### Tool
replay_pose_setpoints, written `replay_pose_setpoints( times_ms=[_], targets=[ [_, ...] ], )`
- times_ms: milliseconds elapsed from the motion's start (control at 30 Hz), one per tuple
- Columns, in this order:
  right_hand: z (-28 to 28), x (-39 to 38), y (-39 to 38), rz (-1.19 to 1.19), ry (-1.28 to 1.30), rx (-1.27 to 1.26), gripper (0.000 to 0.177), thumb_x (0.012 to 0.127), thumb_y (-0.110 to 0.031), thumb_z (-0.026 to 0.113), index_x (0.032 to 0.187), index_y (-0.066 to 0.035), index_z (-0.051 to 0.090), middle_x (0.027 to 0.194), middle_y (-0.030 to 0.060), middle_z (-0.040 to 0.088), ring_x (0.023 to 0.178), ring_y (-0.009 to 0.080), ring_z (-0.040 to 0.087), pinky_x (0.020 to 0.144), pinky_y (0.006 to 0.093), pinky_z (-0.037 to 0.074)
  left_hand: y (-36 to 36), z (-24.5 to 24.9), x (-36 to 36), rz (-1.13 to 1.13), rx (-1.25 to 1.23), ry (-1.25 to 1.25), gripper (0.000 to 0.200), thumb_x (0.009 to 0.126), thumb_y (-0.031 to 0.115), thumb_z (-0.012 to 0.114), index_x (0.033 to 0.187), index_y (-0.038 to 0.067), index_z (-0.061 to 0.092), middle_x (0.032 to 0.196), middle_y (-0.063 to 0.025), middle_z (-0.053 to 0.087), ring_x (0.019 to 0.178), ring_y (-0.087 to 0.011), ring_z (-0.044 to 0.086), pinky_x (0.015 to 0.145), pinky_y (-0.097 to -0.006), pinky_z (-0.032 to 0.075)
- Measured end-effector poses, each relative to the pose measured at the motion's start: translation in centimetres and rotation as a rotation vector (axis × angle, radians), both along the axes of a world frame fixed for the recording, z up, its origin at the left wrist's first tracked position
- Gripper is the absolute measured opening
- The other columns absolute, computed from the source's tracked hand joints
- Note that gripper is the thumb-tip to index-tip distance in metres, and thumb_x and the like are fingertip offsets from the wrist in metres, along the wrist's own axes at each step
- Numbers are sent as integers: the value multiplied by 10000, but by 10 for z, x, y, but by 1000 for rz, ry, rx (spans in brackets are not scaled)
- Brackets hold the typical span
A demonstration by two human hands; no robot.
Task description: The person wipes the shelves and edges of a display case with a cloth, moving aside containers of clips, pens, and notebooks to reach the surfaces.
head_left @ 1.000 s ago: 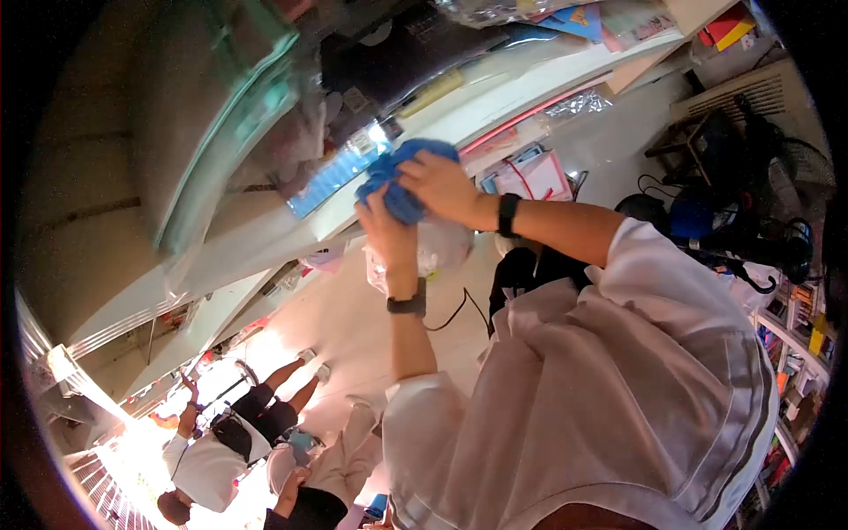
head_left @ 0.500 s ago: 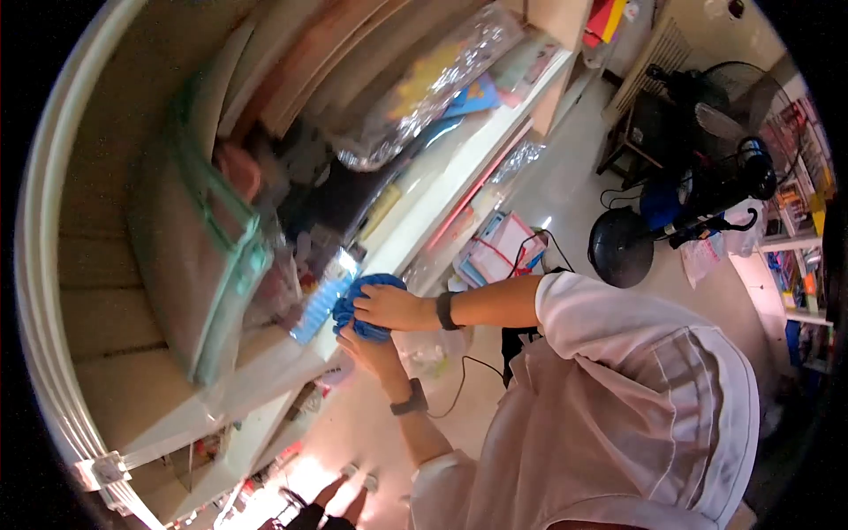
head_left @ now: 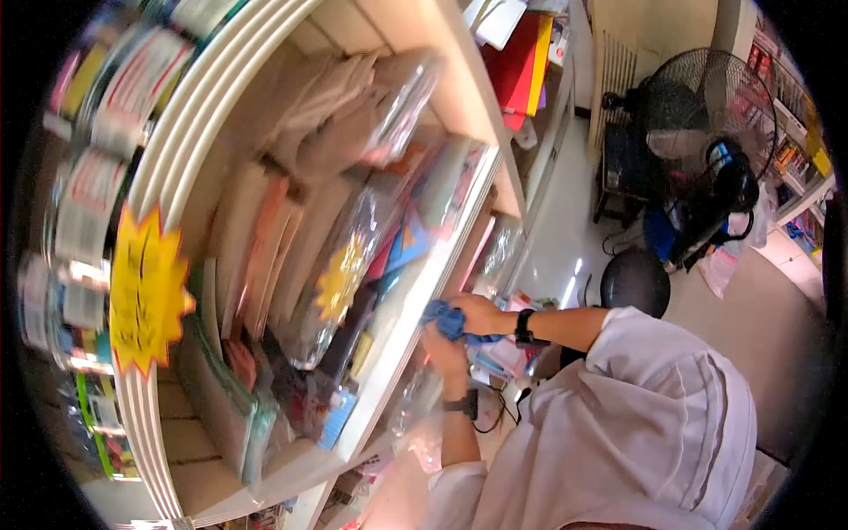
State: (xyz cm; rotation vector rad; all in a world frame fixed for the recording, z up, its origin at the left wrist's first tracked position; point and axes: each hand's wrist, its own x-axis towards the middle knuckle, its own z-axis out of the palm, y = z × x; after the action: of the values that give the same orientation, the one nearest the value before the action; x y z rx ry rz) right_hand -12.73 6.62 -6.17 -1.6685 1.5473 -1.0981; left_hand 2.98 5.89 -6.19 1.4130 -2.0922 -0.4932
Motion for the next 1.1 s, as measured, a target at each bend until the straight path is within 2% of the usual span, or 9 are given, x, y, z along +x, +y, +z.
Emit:
replay_pose_setpoints(
  times_ms=[100,200,233,500,633,700,833,933,1100],
  targets=[
    [-13,-107,19,-52,-127,111,481,669,-229,775,1089,-18,669,1048,210,665,998,375,634,886,417,517,-8,-45,-89,-164,186,65,573,679,103,769,1178,-17,514,1150,-262,543,1105,-458,508,954,-498,420],
    [-6,-199,22,-185,-273,325,514,616,-190,814,1067,11,669,1007,202,675,996,306,662,866,379,528,-2,-15,-187,-142,215,-1,618,693,103,765,1243,8,498,1178,-280,521,1137,-471,489,987,-506,412],
    [2,-222,17,-259,-234,259,404,670,-158,802,1020,2,681,964,189,692,921,291,682,811,373,537,-9,-8,-214,-159,135,41,609,714,76,756,1265,29,499,1187,-279,521,1146,-471,484,994,-508,406],
    [206,-330,-59,-337,-337,-627,497,670,-57,830,1130,-21,646,1133,164,612,1111,323,604,961,379,469,-74,228,-347,-135,-571,142,602,682,-24,762,1258,90,631,1150,-217,557,1046,-411,563,915,-457,468],
    [304,-343,-84,-240,-351,-1042,478,692,-76,788,1152,-80,659,1183,160,590,1118,375,575,979,429,461,-101,319,-382,-88,-1039,386,567,721,20,782,1265,103,642,1178,-184,556,1135,-372,560,998,-436,434],
    [337,-349,-107,-257,-252,-1214,450,736,-127,746,1174,-99,646,1174,158,582,1097,392,562,967,447,454,-125,341,-388,-61,-1046,499,541,755,44,779,1275,105,642,1207,-175,539,1184,-372,540,1030,-437,417],
    [378,-368,-159,-314,-224,-1321,500,759,-142,725,1241,-106,598,1220,163,546,1114,406,527,963,472,444,-157,406,-420,-69,-1221,330,432,817,55,704,1242,125,672,1229,-171,549,1162,-369,533,1016,-429,422],
    [365,-375,-196,-370,-311,-1155,487,738,-92,738,1202,-84,591,1198,159,553,1103,394,550,943,465,466,-173,441,-436,-46,-1320,-135,322,762,72,661,1067,145,734,1181,-118,609,1047,-359,532,929,-432,446],
    [296,-363,-190,-459,-444,-873,400,714,-97,740,1070,-46,567,1069,139,559,1013,385,569,843,465,477,-179,403,-430,-283,-1196,-366,231,717,109,638,935,137,708,1140,-69,644,1002,-308,559,860,-415,461]
  ],
)
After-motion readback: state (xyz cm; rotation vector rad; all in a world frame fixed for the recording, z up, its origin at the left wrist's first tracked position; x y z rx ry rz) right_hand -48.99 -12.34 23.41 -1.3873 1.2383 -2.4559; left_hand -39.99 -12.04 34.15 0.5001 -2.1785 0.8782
